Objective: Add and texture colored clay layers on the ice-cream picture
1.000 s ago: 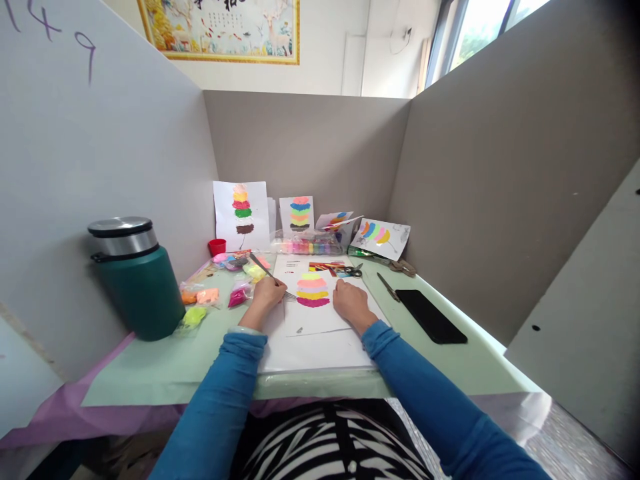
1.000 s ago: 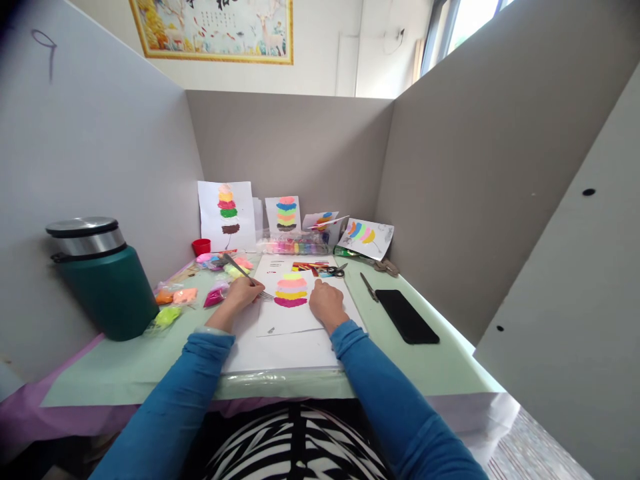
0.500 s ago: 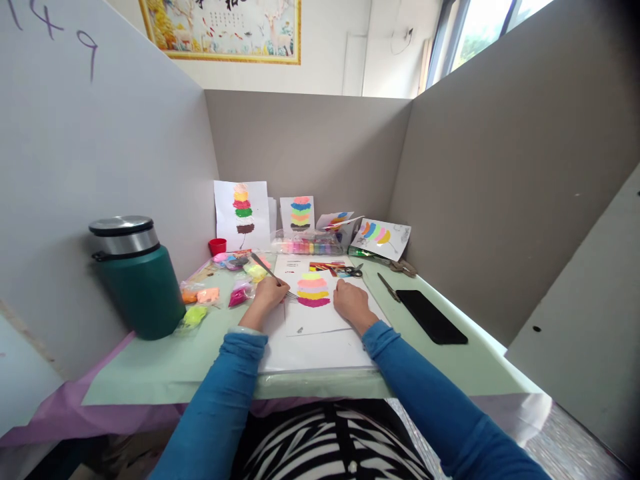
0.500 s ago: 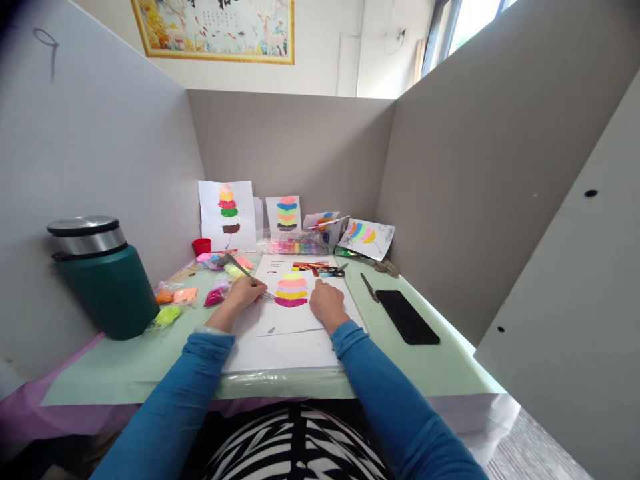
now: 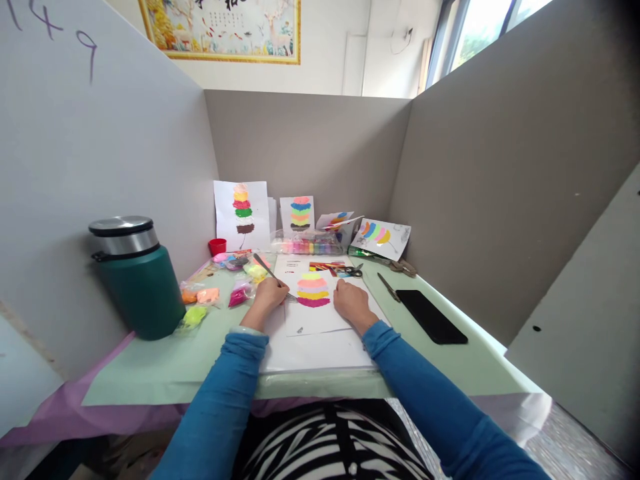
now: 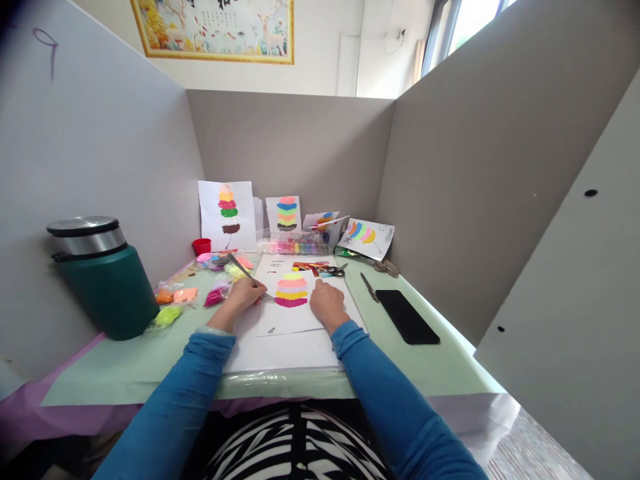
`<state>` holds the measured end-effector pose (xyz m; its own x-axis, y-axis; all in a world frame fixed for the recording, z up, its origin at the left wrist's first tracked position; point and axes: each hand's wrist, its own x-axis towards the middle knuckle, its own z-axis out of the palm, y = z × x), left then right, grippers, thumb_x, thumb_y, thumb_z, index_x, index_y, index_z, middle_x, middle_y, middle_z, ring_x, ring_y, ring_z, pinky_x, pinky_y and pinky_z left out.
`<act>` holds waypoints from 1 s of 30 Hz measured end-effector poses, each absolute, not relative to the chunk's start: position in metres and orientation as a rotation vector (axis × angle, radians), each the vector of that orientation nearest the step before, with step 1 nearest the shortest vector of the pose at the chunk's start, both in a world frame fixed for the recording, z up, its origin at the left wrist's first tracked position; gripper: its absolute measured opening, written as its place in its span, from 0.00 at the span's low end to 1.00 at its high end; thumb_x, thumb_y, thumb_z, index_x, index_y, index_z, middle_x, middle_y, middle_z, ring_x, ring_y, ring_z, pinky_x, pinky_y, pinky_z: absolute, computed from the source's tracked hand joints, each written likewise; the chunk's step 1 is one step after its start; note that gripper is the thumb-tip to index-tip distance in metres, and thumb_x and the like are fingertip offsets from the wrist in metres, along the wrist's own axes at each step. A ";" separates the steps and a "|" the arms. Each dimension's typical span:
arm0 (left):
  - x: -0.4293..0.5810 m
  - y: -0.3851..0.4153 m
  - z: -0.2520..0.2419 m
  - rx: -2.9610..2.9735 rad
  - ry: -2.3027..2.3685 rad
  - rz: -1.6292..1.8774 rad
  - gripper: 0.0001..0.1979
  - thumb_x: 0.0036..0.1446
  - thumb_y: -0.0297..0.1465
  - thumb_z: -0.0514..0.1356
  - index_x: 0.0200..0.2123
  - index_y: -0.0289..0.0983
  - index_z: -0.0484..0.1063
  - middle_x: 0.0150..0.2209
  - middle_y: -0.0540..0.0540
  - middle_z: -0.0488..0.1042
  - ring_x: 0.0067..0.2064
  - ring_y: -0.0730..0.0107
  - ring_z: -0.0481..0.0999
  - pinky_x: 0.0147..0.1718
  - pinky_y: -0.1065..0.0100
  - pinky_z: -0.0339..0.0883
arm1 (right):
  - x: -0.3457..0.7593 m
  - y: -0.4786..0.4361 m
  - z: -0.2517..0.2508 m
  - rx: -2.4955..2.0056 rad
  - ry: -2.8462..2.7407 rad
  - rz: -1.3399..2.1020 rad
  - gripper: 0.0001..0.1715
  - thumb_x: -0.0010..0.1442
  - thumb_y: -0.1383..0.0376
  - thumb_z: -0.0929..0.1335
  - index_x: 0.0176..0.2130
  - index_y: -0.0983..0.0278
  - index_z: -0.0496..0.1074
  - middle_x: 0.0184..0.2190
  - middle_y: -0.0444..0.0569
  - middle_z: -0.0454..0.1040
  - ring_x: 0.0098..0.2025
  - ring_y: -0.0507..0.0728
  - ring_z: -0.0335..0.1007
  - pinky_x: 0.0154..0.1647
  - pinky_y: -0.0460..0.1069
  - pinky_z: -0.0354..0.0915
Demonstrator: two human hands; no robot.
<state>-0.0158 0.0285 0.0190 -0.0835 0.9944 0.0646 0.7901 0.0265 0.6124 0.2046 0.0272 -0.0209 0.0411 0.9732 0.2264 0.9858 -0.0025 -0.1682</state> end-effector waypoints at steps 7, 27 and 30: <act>-0.018 0.030 0.018 1.790 1.921 0.797 0.10 0.51 0.27 0.57 0.29 0.33 0.79 0.21 0.46 0.76 0.25 0.69 0.73 0.26 0.73 0.62 | 0.206 0.028 -0.022 -2.055 -1.999 -0.061 0.17 0.67 0.64 0.56 0.50 0.67 0.67 0.43 0.58 0.77 0.47 0.61 0.74 0.43 0.52 0.62; -0.014 0.031 0.017 1.839 1.992 0.775 0.12 0.53 0.26 0.56 0.33 0.32 0.81 0.23 0.44 0.77 0.28 0.68 0.75 0.28 0.72 0.62 | 0.206 0.028 -0.022 -2.049 -1.997 -0.088 0.17 0.66 0.64 0.57 0.50 0.67 0.67 0.43 0.57 0.77 0.46 0.61 0.74 0.42 0.52 0.62; -0.014 0.030 0.017 1.846 1.908 0.776 0.12 0.54 0.28 0.56 0.34 0.32 0.81 0.22 0.45 0.76 0.27 0.68 0.74 0.28 0.72 0.62 | 0.206 0.028 -0.022 -2.057 -2.003 -0.074 0.17 0.66 0.64 0.57 0.50 0.66 0.67 0.43 0.57 0.77 0.46 0.61 0.74 0.42 0.52 0.62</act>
<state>-0.0136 0.0299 0.0174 -0.0703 0.9917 0.1080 0.7855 -0.0117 0.6187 0.2059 0.0282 -0.0225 0.0433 0.9740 0.2222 0.9878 -0.0085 -0.1554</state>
